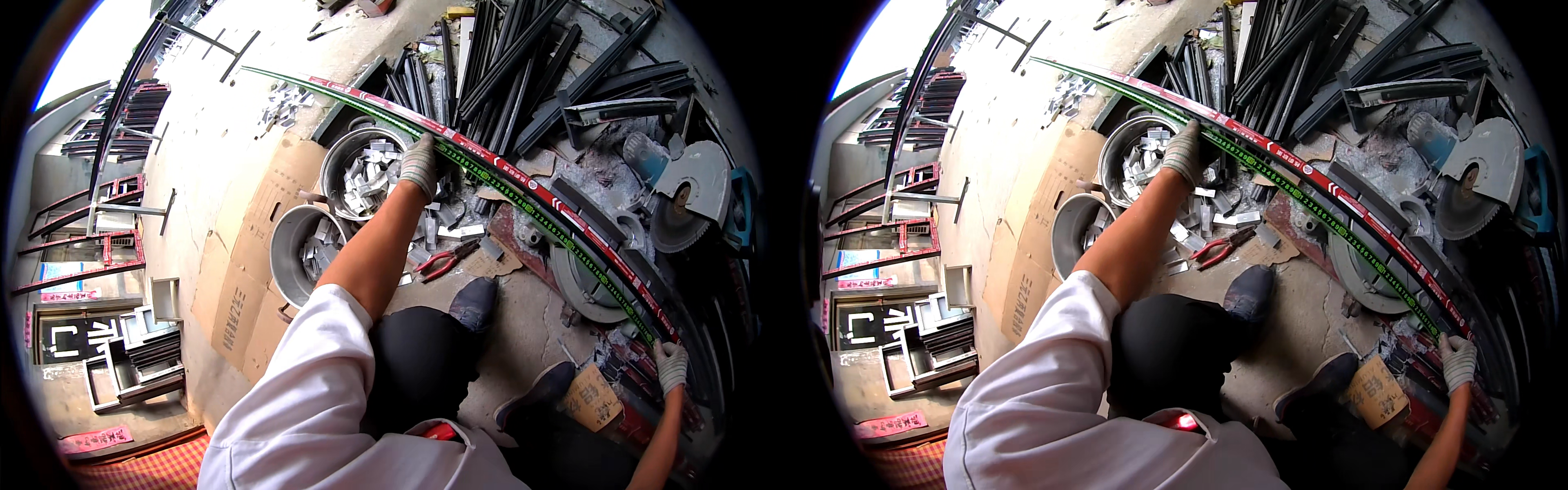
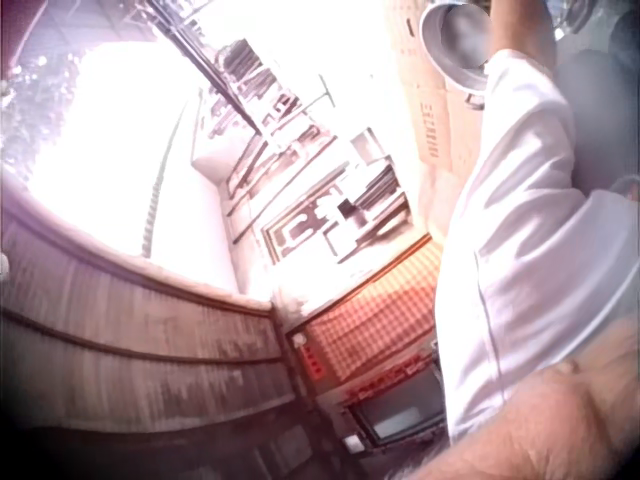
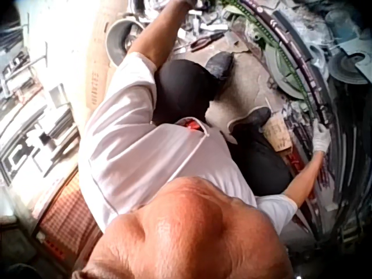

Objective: The person measures a long metal profile with a tape measure, marks the cut line with a marker, and uses a chop saw to cut the profile. The cut piece is then set aside.

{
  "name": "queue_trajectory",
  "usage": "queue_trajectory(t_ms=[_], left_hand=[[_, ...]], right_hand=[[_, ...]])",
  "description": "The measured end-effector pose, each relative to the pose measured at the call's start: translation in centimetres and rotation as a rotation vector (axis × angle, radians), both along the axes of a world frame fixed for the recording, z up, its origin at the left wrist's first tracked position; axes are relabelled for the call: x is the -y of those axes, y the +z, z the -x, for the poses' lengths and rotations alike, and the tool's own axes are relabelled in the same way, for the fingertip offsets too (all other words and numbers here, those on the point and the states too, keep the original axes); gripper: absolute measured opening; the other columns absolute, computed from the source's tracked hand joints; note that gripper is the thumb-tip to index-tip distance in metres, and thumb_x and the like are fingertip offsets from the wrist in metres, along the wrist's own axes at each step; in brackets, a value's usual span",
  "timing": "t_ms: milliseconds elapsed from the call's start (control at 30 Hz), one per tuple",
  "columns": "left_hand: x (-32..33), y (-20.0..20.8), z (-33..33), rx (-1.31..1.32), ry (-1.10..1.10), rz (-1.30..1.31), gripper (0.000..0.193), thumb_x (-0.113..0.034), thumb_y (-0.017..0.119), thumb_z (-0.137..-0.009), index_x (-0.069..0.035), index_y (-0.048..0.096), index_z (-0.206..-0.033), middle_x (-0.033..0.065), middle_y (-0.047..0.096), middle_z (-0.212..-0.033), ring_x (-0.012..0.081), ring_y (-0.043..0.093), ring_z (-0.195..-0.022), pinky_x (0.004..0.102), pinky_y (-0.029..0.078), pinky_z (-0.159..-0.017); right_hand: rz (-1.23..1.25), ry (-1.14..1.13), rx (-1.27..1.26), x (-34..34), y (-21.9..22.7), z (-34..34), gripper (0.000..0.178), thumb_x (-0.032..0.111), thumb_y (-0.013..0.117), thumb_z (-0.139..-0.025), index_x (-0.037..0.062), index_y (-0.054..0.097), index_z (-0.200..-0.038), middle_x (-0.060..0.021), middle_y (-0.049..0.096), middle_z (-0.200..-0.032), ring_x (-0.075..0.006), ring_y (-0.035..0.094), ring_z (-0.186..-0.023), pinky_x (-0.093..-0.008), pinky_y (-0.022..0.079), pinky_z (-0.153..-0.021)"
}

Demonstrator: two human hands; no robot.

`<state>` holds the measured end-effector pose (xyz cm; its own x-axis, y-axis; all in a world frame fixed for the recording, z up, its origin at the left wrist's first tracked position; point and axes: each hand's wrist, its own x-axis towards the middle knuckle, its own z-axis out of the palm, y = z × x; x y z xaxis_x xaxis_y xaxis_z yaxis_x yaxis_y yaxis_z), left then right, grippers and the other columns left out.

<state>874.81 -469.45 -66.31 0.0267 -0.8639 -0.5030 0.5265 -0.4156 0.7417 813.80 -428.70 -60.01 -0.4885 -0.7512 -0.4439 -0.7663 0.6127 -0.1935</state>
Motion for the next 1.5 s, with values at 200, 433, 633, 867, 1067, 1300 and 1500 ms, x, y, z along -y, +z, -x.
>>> queue_trajectory(t_ms=[200,433,633,867,1067,1300,1500], left_hand=[[0.5,0.2,2.0,0.143,-0.158,-0.025,0.032,-0.038,0.056,-0.103,-0.007,0.063,-0.108,0.011,0.07,-0.096,0.0273,0.069,-0.082,0.0407,0.058,-0.073],[0.1,-1.5,0.3,0.071,-0.179,0.002,0.034,-0.045,0.059,-0.101,-0.012,0.065,-0.107,0.006,0.07,-0.096,0.0235,0.067,-0.086,0.0368,0.054,-0.079],[-1.9,-1.0,3.8,-0.27,-0.19,-0.061,0.021,-0.031,0.052,-0.099,-0.012,0.059,-0.095,0.0045,0.063,-0.092,0.024,0.06,-0.084,0.0373,0.05,-0.077],[-4.4,-2.6,8.0,-0.071,-0.41,-0.26,0.03,-0.037,0.056,-0.103,-0.016,0.055,-0.081,-0.0034,0.047,-0.068,0.0137,0.045,-0.06,0.0303,0.04,-0.061],[-3.1,-7.6,9.5,-0.091,-0.461,-0.282,0.035,-0.046,0.064,-0.098,-0.016,0.056,-0.083,-0.002,0.053,-0.068,0.0165,0.054,-0.063,0.0366,0.051,-0.068],[-2.1,-7.6,11.8,0.031,-0.292,-0.375,0.037,-0.049,0.071,-0.095,-0.017,0.055,-0.086,-0.0023,0.047,-0.063,0.0145,0.049,-0.056,0.0323,0.042,-0.053],[-0.9,-9.5,12.2,-0.019,-0.225,-0.291,0.03,-0.04,0.073,-0.096,-0.015,0.057,-0.09,-0.002,0.048,-0.064,0.0139,0.043,-0.047,0.0297,0.036,-0.044]], right_hand=[[-0.012,-0.024,0.013,-1.5,-2.1,2.7,0.05,0.038,0.073,-0.093,-0.0119,0.071,-0.09,-0.027,0.073,-0.092,-0.0344,0.069,-0.084,-0.0419,0.053,-0.083],[0.068,0.18,0.067,2.1,1.1,-2.0,0.037,0.031,0.07,-0.093,-0.0031,0.071,-0.08,-0.0276,0.062,-0.078,-0.039,0.064,-0.064,-0.0429,0.047,-0.062],[0.002,0.002,0.187,1.9,1.5,-2.4,0.043,0.038,0.07,-0.094,-0.005,0.076,-0.09,-0.0193,0.074,-0.079,-0.0232,0.069,-0.07,-0.0369,0.053,-0.073],[0.002,0.074,0.142,3.3,1.5,-3.1,0.04,0.035,0.069,-0.095,-0.0036,0.075,-0.085,-0.0193,0.071,-0.074,-0.0254,0.066,-0.064,-0.0372,0.051,-0.068],[0.077,0.17,0.094,4.0,1.3,-3.8,0.038,0.027,0.067,-0.095,-0.0036,0.07,-0.073,-0.0199,0.064,-0.063,-0.0237,0.062,-0.055,-0.0404,0.046,-0.06],[0.096,0.047,0.167,2.5,-3.0,0.2,0.042,0.028,0.068,-0.098,-0.0079,0.066,-0.075,-0.0092,0.063,-0.064,-0.0147,0.053,-0.061,-0.0375,0.043,-0.06],[0.336,0.266,-0.139,0.5,-6.3,2.3,0.04,0.025,0.069,-0.097,-0.0072,0.067,-0.075,-0.0095,0.059,-0.06,-0.0151,0.049,-0.059,-0.0371,0.042,-0.059]])
